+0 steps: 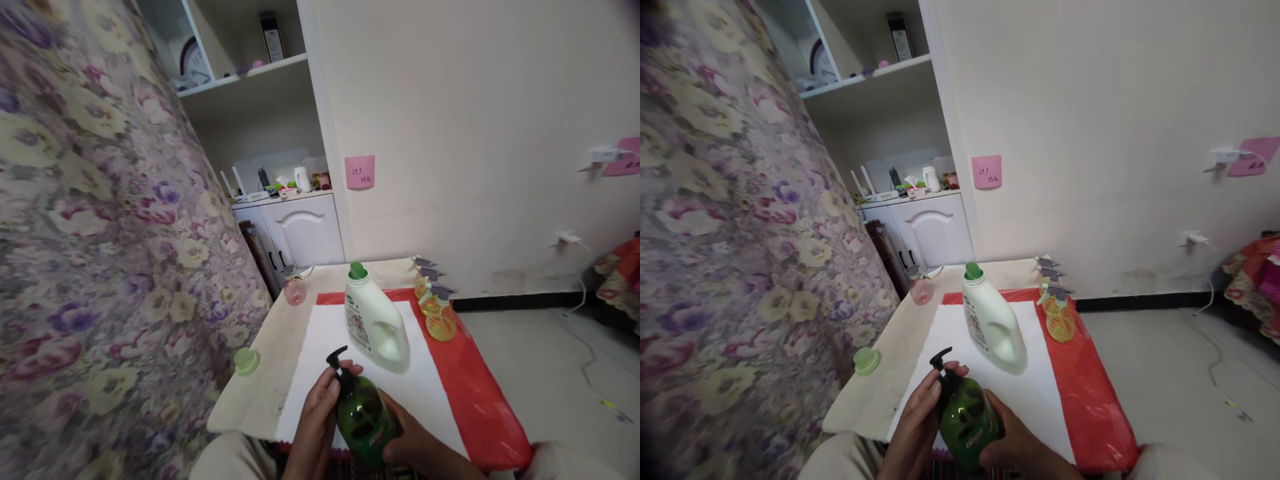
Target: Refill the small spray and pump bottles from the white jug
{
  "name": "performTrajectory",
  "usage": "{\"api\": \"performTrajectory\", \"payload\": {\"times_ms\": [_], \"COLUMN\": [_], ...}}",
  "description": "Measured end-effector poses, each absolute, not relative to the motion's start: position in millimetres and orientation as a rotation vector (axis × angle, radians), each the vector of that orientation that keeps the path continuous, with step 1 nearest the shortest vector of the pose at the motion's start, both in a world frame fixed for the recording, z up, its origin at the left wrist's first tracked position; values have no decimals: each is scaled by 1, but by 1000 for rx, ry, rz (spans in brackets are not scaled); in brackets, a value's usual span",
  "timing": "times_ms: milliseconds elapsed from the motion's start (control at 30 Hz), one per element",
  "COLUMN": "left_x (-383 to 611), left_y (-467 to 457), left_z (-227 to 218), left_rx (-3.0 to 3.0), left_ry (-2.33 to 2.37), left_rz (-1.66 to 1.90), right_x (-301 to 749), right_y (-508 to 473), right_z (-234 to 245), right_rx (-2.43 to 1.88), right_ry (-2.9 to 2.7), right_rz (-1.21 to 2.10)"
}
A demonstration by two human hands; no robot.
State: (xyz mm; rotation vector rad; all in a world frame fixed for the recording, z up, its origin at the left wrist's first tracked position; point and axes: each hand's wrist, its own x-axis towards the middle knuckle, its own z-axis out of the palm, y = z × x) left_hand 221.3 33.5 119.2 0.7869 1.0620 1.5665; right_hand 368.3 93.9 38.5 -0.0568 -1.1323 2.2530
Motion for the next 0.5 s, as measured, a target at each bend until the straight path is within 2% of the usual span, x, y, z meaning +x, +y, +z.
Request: {"api": "performTrajectory", "payload": {"times_ms": [233,500], "left_x": [228,230], "left_y": [36,31], "left_z": [115,125], "left_rx": [692,706], "left_ry": [1177,1091], "left_rz": [1740,1660], "right_x": [366,370], "right_y": [97,93], "right_z": [33,40], "right_rx": [16,13], "right_ry": [-1135,-1145], "right_rz": [2245,2279]}}
